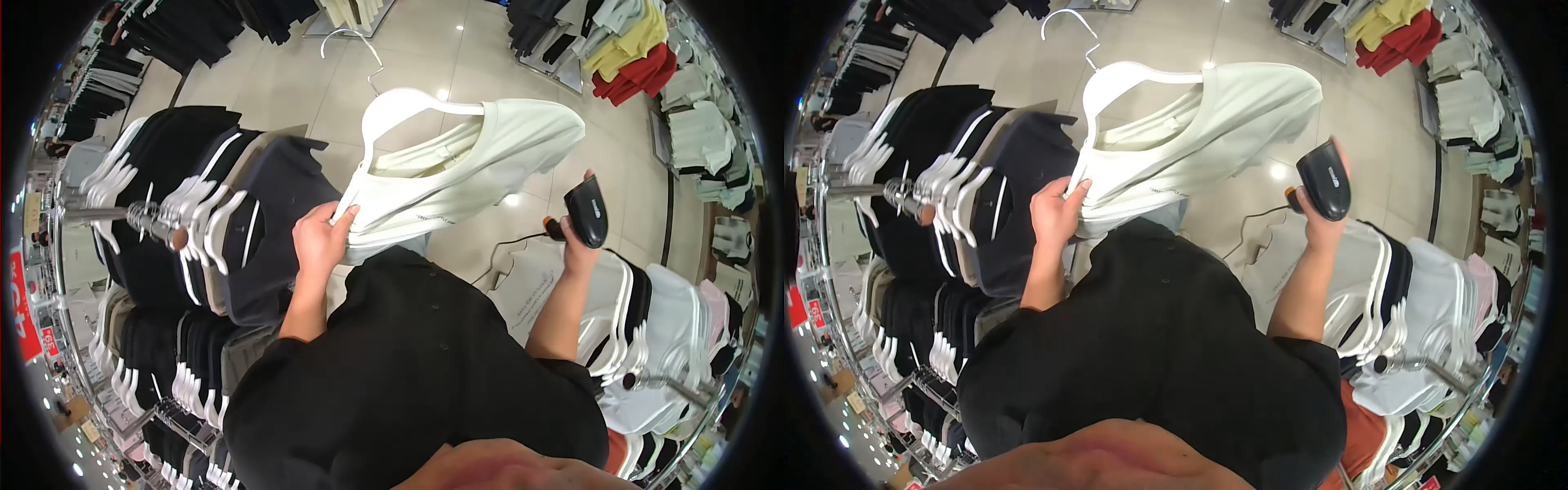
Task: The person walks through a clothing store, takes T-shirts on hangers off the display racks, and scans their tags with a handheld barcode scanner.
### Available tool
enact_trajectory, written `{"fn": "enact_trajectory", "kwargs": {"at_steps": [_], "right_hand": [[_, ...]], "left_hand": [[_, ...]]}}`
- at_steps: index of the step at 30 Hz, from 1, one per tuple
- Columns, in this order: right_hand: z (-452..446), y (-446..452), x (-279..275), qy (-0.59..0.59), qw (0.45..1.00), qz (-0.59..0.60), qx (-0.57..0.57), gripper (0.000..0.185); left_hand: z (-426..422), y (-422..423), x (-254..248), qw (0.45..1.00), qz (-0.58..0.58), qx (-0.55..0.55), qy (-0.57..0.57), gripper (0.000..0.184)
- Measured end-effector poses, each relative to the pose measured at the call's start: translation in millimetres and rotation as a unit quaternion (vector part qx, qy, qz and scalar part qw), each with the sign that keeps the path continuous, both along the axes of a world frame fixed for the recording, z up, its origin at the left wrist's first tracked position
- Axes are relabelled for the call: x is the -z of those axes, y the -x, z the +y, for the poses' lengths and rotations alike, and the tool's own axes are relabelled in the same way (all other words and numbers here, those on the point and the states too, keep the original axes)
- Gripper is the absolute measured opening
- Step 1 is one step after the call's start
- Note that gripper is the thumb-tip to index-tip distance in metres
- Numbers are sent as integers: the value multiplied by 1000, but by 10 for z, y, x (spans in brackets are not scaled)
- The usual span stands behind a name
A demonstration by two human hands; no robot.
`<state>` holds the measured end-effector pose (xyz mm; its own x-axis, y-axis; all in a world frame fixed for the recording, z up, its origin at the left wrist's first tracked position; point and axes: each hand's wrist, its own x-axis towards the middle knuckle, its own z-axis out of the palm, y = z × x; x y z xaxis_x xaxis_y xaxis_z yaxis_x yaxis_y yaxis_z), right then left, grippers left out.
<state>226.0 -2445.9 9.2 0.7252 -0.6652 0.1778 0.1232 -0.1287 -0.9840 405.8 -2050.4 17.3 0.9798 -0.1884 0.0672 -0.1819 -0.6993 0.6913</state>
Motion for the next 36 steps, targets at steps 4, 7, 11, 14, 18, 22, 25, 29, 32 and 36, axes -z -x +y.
{"fn": "enact_trajectory", "kwargs": {"at_steps": [4, 7, 11, 14, 18, 22, 25, 29, 32, 36], "right_hand": [[-177, -1036, -780, 191, 969, 55, -149, 72], [-451, -1703, -881, 340, 908, 83, -232, 51], [-599, -2492, -1068, 353, 893, 131, -247, 44], [-826, -3035, -1137, 456, 800, 242, -306, 39], [-873, -3806, -1128, 330, 834, 196, -397, 39], [-778, -4693, -1083, 289, 810, 166, -483, 37], [-751, -5389, -890, 292, 789, 155, -519, 35], [-583, -6433, -774, 276, 793, 105, -533, 31], [-487, -7332, -729, 273, 787, 86, -546, 32], [-174, -8442, -874, 243, 796, 109, -543, 32]], "left_hand": [[-285, -724, 167, 998, -57, 25, 11, 29], [-503, -1306, 251, 996, -67, 48, 15, 29], [-717, -2043, 202, 994, -71, 77, 5, 23], [-735, -2487, 245, 989, -107, 99, 1, 21], [-684, -2967, 177, 990, -128, 54, 7, 20], [-580, -3431, 308, 991, -137, -1, 8, 22], [-521, -3697, 415, 987, -119, -108, 28, 35], [-417, -4172, 410, 927, -156, -342, 16, 72], [-99, -4391, 956, 904, -11, -412, 115, 77], [-10, -4781, 1033, 830, 188, -428, 305, 71]]}}
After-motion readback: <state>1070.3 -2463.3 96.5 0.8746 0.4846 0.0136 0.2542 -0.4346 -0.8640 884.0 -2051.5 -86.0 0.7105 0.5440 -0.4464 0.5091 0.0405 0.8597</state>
